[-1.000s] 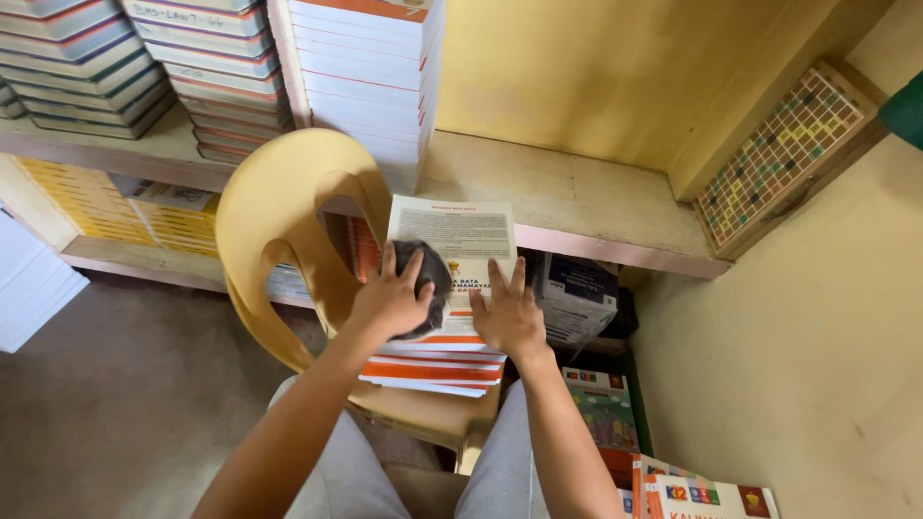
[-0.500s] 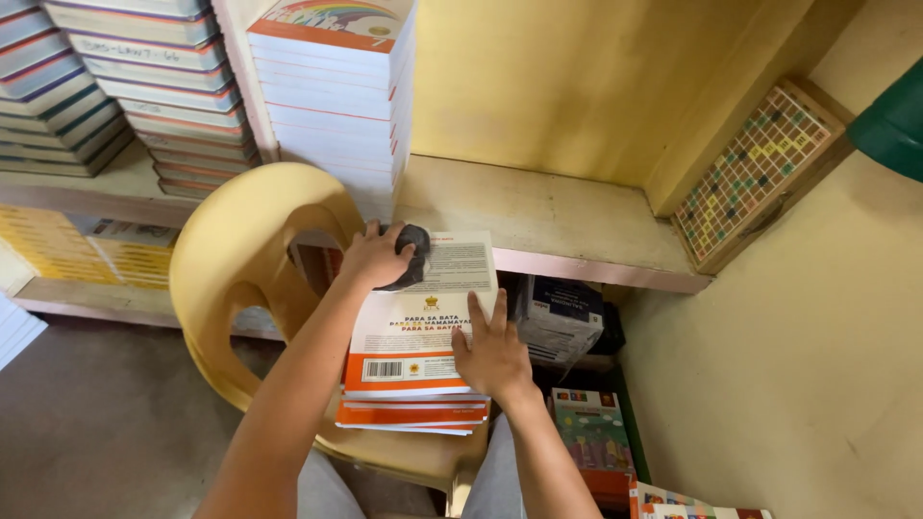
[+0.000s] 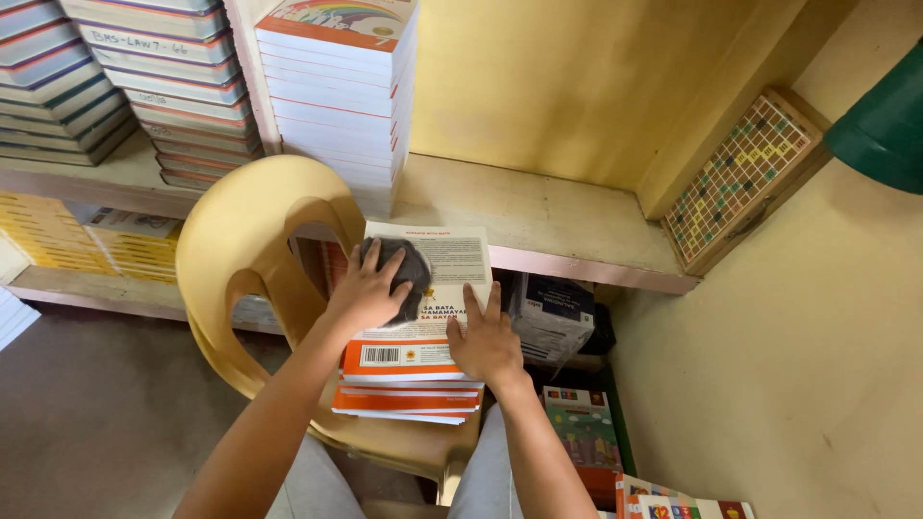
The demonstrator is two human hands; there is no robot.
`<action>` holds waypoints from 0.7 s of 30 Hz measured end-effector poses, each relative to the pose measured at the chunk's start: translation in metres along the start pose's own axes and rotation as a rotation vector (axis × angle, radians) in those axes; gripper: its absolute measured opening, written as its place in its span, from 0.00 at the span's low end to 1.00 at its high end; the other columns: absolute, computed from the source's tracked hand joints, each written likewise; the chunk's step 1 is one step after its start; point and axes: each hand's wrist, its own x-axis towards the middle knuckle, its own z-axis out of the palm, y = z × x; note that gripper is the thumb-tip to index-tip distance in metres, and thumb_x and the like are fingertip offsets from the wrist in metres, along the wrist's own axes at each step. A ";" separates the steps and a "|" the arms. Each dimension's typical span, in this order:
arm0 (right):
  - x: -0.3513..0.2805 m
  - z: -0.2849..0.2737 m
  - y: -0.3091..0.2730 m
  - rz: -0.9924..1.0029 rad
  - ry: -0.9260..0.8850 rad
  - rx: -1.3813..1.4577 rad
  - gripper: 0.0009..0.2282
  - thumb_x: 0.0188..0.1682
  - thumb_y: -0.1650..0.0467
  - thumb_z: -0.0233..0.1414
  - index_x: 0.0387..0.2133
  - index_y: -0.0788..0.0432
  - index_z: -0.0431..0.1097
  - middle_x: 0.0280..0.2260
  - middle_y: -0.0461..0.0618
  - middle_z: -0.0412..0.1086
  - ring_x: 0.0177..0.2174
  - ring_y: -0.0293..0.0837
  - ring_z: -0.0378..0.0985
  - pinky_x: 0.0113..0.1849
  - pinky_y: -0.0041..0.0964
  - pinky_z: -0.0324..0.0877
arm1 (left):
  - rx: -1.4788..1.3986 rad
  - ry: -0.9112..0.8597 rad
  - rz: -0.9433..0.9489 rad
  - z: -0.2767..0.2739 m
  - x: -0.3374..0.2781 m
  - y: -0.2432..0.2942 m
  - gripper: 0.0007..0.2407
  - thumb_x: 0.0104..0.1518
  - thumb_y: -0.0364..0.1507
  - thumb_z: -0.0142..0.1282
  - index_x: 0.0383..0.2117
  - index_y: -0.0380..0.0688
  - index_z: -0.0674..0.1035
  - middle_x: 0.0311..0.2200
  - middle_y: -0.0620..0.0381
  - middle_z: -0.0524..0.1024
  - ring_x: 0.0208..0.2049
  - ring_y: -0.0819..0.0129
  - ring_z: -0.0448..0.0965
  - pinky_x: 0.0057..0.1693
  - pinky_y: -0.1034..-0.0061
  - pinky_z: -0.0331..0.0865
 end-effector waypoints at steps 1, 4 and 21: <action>-0.001 0.000 0.001 -0.001 0.001 -0.001 0.30 0.53 0.55 0.36 0.71 0.44 0.44 0.71 0.62 0.35 0.60 0.63 0.62 0.52 0.56 0.68 | -0.001 0.002 -0.001 0.007 -0.013 0.006 0.28 0.63 0.51 0.38 0.70 0.63 0.58 0.72 0.44 0.48 0.71 0.37 0.46 0.66 0.46 0.62; -0.002 -0.002 0.002 -0.006 0.006 0.026 0.30 0.53 0.55 0.37 0.71 0.44 0.45 0.71 0.62 0.35 0.60 0.63 0.62 0.53 0.56 0.68 | 0.001 0.072 0.046 0.011 -0.052 0.022 0.28 0.64 0.49 0.39 0.70 0.56 0.60 0.70 0.36 0.52 0.67 0.33 0.57 0.69 0.51 0.56; 0.001 0.001 0.006 -0.022 0.011 0.029 0.31 0.52 0.54 0.35 0.71 0.44 0.45 0.71 0.63 0.36 0.60 0.64 0.62 0.53 0.57 0.68 | 0.019 0.158 -0.033 0.050 -0.105 0.015 0.28 0.61 0.49 0.40 0.69 0.61 0.61 0.69 0.36 0.54 0.61 0.30 0.64 0.67 0.50 0.61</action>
